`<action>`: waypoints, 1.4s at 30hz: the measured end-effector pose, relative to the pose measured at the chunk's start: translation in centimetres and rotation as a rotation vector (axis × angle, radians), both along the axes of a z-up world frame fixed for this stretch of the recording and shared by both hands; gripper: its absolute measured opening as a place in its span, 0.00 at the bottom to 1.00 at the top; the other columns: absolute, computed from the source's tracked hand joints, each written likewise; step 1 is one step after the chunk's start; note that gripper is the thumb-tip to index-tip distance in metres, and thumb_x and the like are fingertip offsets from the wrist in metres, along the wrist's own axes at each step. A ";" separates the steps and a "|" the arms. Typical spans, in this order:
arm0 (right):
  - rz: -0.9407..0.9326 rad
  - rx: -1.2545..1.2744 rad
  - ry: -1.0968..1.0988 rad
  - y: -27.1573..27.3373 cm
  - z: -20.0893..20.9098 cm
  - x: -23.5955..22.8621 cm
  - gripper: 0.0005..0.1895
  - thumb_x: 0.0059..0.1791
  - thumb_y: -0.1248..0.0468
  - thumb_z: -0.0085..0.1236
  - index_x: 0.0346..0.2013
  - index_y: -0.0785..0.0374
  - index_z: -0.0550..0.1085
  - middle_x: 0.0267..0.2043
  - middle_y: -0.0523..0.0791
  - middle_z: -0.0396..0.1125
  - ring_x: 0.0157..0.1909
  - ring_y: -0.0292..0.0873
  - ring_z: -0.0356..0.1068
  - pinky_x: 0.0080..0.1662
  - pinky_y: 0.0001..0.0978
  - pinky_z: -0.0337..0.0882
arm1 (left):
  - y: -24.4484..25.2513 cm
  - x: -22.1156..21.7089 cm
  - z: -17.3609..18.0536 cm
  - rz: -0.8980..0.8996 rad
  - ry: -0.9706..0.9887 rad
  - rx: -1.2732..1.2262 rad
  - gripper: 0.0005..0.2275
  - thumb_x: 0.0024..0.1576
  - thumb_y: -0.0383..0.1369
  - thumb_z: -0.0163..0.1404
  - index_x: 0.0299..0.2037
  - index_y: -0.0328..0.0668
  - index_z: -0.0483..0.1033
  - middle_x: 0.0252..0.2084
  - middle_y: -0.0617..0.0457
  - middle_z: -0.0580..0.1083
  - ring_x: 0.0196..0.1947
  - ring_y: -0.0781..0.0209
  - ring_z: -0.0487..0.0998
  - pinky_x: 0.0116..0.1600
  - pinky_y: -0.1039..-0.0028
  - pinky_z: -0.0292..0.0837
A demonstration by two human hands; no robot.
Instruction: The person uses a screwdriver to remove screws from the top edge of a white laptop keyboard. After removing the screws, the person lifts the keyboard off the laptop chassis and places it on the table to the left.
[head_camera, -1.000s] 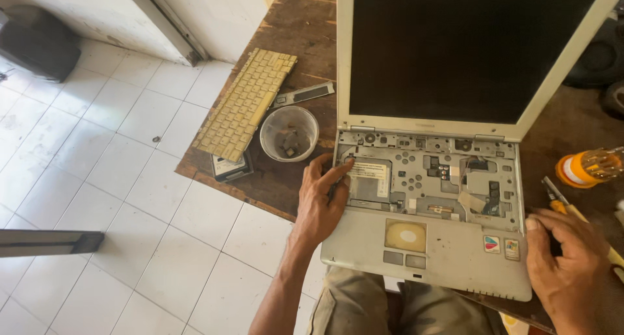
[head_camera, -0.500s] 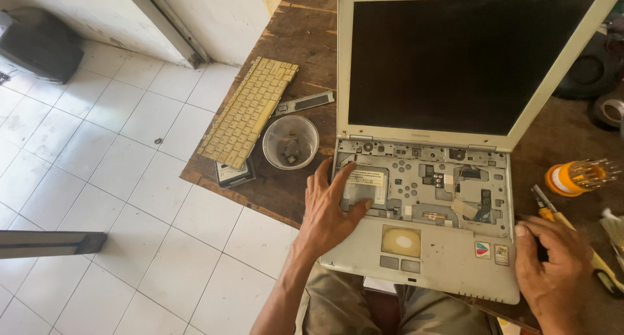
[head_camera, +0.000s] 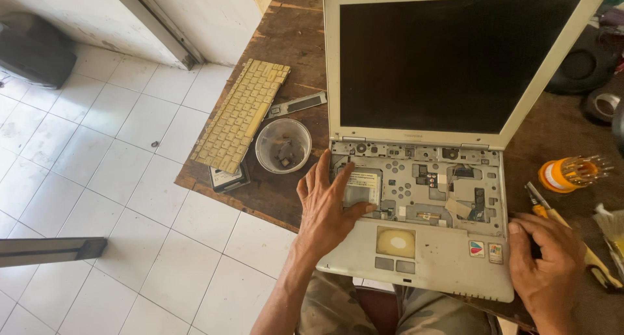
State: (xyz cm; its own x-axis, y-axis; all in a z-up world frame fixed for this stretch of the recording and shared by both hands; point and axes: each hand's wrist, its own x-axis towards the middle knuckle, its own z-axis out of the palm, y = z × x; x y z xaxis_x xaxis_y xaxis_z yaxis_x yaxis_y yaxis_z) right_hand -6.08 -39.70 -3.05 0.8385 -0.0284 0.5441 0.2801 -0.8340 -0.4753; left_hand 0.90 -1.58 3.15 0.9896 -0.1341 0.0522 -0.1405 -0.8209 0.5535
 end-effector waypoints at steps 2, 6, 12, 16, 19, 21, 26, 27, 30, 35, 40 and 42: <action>0.009 0.015 -0.009 0.1 0.1 0.2 0.05 0.63 0.77 0.63 0.45 0.77 0.83 0.52 0.56 0.80 0.54 0.57 0.79 0.65 0.51 0.75 | -0.1 0.0 0.0 0.004 -0.001 -0.004 0.37 0.59 0.63 0.56 0.76 0.57 0.67 0.85 0.33 0.48 0.80 0.29 0.52 0.72 0.34 0.47; 0.021 0.014 -0.007 0.5 0.8 0.1 0.05 0.64 0.77 0.62 0.46 0.77 0.83 0.52 0.55 0.80 0.54 0.56 0.79 0.65 0.51 0.75 | -0.4 -0.3 -0.1 0.030 -0.003 0.012 0.34 0.60 0.57 0.60 0.75 0.57 0.68 0.86 0.34 0.48 0.80 0.30 0.52 0.72 0.32 0.45; 0.050 0.052 0.029 1.1 2.3 0.5 0.05 0.62 0.79 0.59 0.44 0.80 0.82 0.48 0.58 0.80 0.50 0.58 0.79 0.62 0.52 0.76 | -3.1 0.0 -0.5 -0.095 -0.095 0.124 0.30 0.71 0.50 0.44 0.76 0.37 0.66 0.85 0.38 0.55 0.86 0.39 0.46 0.79 0.25 0.23; -0.019 -0.005 -0.002 0.3 0.2 -0.2 0.04 0.64 0.76 0.63 0.47 0.75 0.83 0.54 0.55 0.81 0.57 0.58 0.79 0.67 0.54 0.75 | -3.9 0.5 0.1 -0.091 -0.144 0.110 0.27 0.72 0.48 0.44 0.72 0.33 0.69 0.80 0.37 0.64 0.83 0.37 0.57 0.78 0.22 0.36; -0.010 0.006 0.006 0.6 1.1 0.2 0.06 0.64 0.74 0.62 0.46 0.75 0.84 0.53 0.55 0.80 0.57 0.57 0.79 0.66 0.52 0.74 | -4.0 0.7 0.2 -0.065 -0.237 0.164 0.25 0.71 0.47 0.48 0.68 0.32 0.73 0.74 0.41 0.69 0.75 0.42 0.66 0.75 0.21 0.47; -0.006 0.002 0.028 0.6 1.1 0.3 0.06 0.63 0.76 0.62 0.44 0.77 0.83 0.51 0.56 0.81 0.53 0.57 0.80 0.62 0.53 0.76 | -4.0 0.3 0.1 -0.075 -0.222 0.122 0.25 0.74 0.44 0.41 0.72 0.30 0.70 0.77 0.38 0.68 0.78 0.37 0.64 0.76 0.28 0.50; 0.057 0.037 0.006 0.7 1.6 1.0 0.06 0.61 0.77 0.60 0.44 0.80 0.82 0.47 0.58 0.79 0.47 0.59 0.79 0.56 0.52 0.76 | -4.1 0.0 -0.8 -0.061 -0.236 0.143 0.26 0.75 0.44 0.41 0.75 0.31 0.69 0.79 0.38 0.67 0.80 0.38 0.63 0.79 0.34 0.46; 0.055 0.038 -0.023 1.0 1.8 1.1 0.06 0.62 0.79 0.61 0.44 0.83 0.83 0.46 0.60 0.79 0.46 0.60 0.79 0.55 0.54 0.77 | -4.1 0.0 -0.9 -0.062 -0.248 0.142 0.26 0.75 0.44 0.41 0.74 0.31 0.69 0.79 0.38 0.67 0.80 0.37 0.63 0.79 0.33 0.46; 0.062 0.064 -0.009 1.3 2.1 1.1 0.06 0.62 0.79 0.59 0.45 0.83 0.82 0.47 0.60 0.79 0.47 0.60 0.78 0.56 0.53 0.76 | -4.1 0.0 -0.8 -0.057 -0.225 0.129 0.26 0.74 0.44 0.41 0.75 0.32 0.69 0.80 0.39 0.66 0.80 0.38 0.62 0.80 0.34 0.45; 0.039 0.036 -0.002 1.2 2.1 0.8 0.06 0.62 0.78 0.60 0.44 0.80 0.82 0.48 0.59 0.79 0.48 0.60 0.78 0.58 0.53 0.76 | -4.2 0.1 -0.4 -0.059 -0.220 0.123 0.25 0.74 0.43 0.43 0.74 0.32 0.70 0.79 0.38 0.67 0.80 0.38 0.63 0.79 0.34 0.47; -0.016 0.041 -0.041 1.3 1.4 0.3 0.06 0.63 0.75 0.61 0.46 0.75 0.83 0.51 0.56 0.80 0.53 0.58 0.78 0.65 0.52 0.75 | -5.0 0.4 -0.2 -0.044 -0.204 0.155 0.22 0.74 0.42 0.42 0.72 0.35 0.71 0.78 0.38 0.67 0.78 0.38 0.64 0.76 0.30 0.47; -0.049 0.008 0.007 1.2 1.3 0.1 0.05 0.63 0.73 0.62 0.48 0.72 0.84 0.54 0.54 0.80 0.58 0.56 0.77 0.69 0.52 0.74 | -5.8 0.8 -0.9 -0.073 -0.254 0.107 0.22 0.71 0.39 0.48 0.72 0.35 0.71 0.81 0.37 0.64 0.81 0.40 0.62 0.80 0.30 0.41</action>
